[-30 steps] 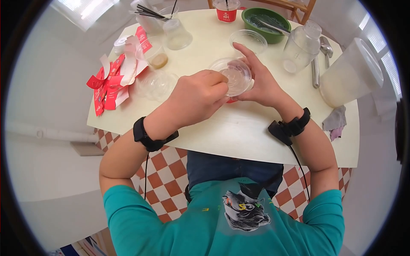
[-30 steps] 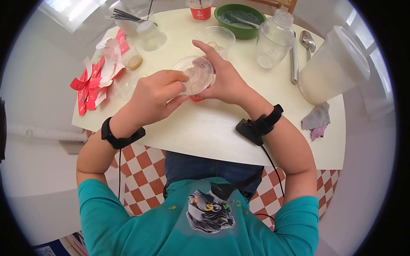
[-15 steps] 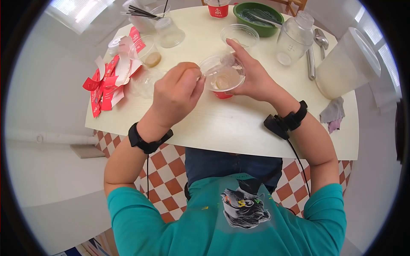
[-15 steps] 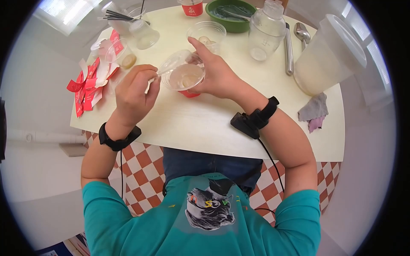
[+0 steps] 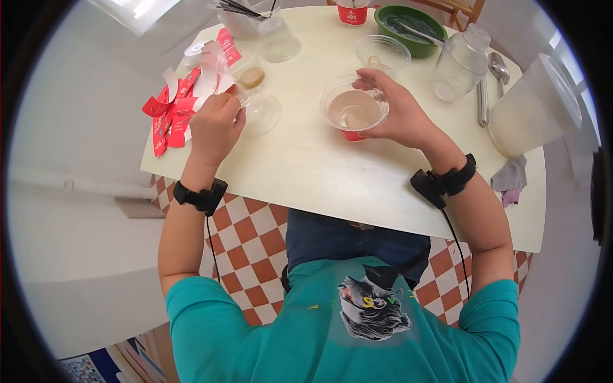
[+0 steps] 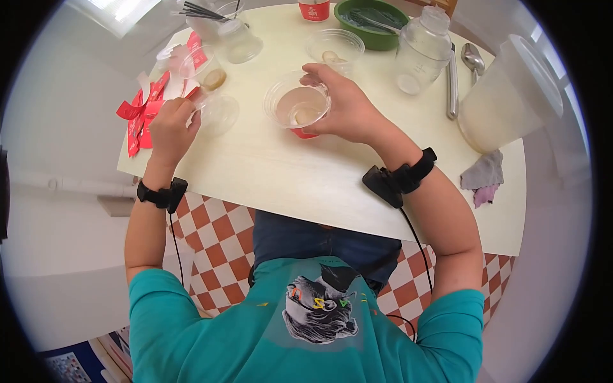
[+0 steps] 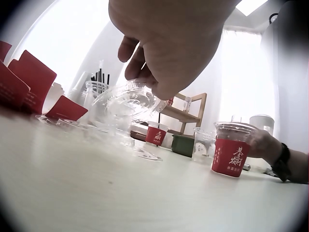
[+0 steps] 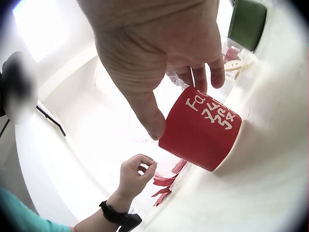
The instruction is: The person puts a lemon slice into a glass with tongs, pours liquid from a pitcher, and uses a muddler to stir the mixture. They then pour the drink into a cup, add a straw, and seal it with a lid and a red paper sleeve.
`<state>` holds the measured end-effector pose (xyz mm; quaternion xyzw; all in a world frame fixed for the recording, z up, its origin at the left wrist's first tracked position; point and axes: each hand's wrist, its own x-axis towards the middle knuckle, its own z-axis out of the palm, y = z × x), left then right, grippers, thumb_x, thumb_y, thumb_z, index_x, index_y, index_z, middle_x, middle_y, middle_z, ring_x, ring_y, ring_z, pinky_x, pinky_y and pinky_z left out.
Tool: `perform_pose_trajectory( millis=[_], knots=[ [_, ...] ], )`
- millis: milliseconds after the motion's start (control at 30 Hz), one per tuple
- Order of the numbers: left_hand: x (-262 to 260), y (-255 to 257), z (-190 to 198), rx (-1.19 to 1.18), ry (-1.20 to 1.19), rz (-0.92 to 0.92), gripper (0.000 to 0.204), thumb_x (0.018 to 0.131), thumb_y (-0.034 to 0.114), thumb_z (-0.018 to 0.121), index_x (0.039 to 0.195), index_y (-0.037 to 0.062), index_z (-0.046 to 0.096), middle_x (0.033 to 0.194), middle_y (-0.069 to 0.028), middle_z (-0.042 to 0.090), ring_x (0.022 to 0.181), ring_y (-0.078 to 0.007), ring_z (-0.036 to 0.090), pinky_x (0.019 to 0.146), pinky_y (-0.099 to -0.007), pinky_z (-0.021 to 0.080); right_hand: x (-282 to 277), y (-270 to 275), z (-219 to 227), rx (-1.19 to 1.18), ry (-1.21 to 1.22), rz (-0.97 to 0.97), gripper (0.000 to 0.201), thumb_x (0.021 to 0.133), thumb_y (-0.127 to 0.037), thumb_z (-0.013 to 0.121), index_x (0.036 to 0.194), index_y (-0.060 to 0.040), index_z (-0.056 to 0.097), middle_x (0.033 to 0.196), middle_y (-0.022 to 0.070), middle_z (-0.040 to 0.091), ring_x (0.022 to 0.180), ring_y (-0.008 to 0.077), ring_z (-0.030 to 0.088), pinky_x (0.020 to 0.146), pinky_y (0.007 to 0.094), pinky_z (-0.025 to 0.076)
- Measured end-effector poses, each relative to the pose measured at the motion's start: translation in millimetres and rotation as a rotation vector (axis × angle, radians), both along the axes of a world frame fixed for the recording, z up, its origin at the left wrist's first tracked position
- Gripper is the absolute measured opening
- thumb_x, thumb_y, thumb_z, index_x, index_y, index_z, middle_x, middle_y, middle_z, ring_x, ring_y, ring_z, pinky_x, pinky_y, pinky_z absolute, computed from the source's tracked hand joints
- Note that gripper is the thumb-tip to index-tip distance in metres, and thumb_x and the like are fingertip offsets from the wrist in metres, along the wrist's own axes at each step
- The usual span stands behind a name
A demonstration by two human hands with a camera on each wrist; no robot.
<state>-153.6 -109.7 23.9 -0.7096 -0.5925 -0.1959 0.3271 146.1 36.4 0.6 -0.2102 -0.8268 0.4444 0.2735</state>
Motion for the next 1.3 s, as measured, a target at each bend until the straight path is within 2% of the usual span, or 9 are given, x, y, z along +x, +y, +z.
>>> perform_pose_trajectory(
  millis=[200,267,400,467,500,567,700,767,1300],
  knots=[
    [1,-10,-3,-0.264,-0.123,0.132,0.021,0.068,0.013,0.074,0.082,0.0057,0.06,0.086,-0.0057,0.062,0.084,-0.0247,0.06,0.068,-0.0364,0.051,0,-2,3,-0.032,0.104,0.0,0.09,0.059,-0.007,0.083,0.136,-0.0008,0.037,0.126,0.0167,0.054,0.122,0.0257,0.05,0.104,0.0356,0.04],
    [6,-8,0,-0.435,-0.217,0.149,0.031,0.067,0.017,0.078,0.091,0.0057,0.062,0.099,-0.0082,0.063,0.093,-0.0266,0.06,0.076,-0.0358,0.05,0,-3,5,0.001,0.118,0.004,0.089,0.06,-0.011,0.084,0.135,0.0,0.037,0.126,0.0195,0.055,0.12,0.0281,0.051,0.103,0.0365,0.041],
    [27,7,-1,-0.444,-0.382,0.056,0.052,0.062,0.021,0.084,0.106,0.0057,0.061,0.106,-0.0094,0.063,0.103,-0.0254,0.059,0.087,-0.0354,0.048,-1,-6,4,-0.032,0.126,-0.004,0.088,0.061,-0.011,0.083,0.135,0.0,0.036,0.126,0.0193,0.054,0.12,0.0277,0.052,0.103,0.0362,0.041],
    [54,21,2,-0.597,-0.815,-0.165,0.075,0.06,0.025,0.086,0.123,0.0053,0.051,0.116,-0.0105,0.06,0.112,-0.0246,0.055,0.093,-0.0361,0.045,-3,-6,5,-0.049,0.142,0.004,0.088,0.061,-0.011,0.083,0.135,-0.0001,0.036,0.125,0.019,0.054,0.12,0.0274,0.052,0.103,0.0361,0.041],
    [63,30,-3,-0.591,-0.822,-0.169,0.075,0.06,0.025,0.086,0.123,0.0053,0.051,0.116,-0.0105,0.06,0.112,-0.0246,0.055,0.093,-0.0361,0.045,-3,-6,6,-0.076,0.174,-0.006,0.088,0.061,-0.011,0.084,0.135,-0.0001,0.036,0.125,0.0184,0.054,0.119,0.0265,0.052,0.102,0.0356,0.042],
    [79,52,-14,-0.707,-1.216,-0.56,0.095,0.056,0.025,0.088,0.136,0.0063,0.039,0.127,-0.0092,0.053,0.12,-0.0231,0.05,0.1,-0.0358,0.042,-3,-8,10,-0.096,0.199,-0.024,0.088,0.061,-0.011,0.084,0.135,-0.0001,0.036,0.125,0.0178,0.054,0.119,0.0257,0.052,0.101,0.0352,0.043],
    [104,79,-11,-0.72,-1.266,-0.764,0.102,0.053,0.021,0.089,0.139,0.0073,0.034,0.131,-0.0076,0.049,0.12,-0.0223,0.049,0.101,-0.0346,0.041,1,-12,20,-0.135,0.249,-0.067,0.091,0.059,-0.009,0.085,0.136,-0.001,0.036,0.124,0.0151,0.055,0.118,0.0229,0.052,0.101,0.0341,0.043],
    [112,84,-5,-0.772,-1.373,-0.749,0.1,0.052,0.016,0.088,0.137,0.0071,0.037,0.129,-0.0076,0.05,0.12,-0.0207,0.049,0.101,-0.0335,0.04,3,-11,22,-0.133,0.275,-0.081,0.091,0.059,-0.013,0.085,0.135,0.0003,0.037,0.122,0.0156,0.055,0.114,0.023,0.055,0.098,0.0334,0.044],
    [104,89,-18,-0.694,-1.35,-0.842,0.088,0.055,0.01,0.083,0.132,0.0059,0.042,0.122,-0.0087,0.055,0.11,-0.0199,0.055,0.093,-0.0326,0.046,-6,-22,27,-0.24,0.448,-0.143,0.091,0.063,-0.01,0.084,0.136,0.0002,0.031,0.127,0.0164,0.053,0.12,0.0247,0.051,0.101,0.036,0.042]
  ],
)
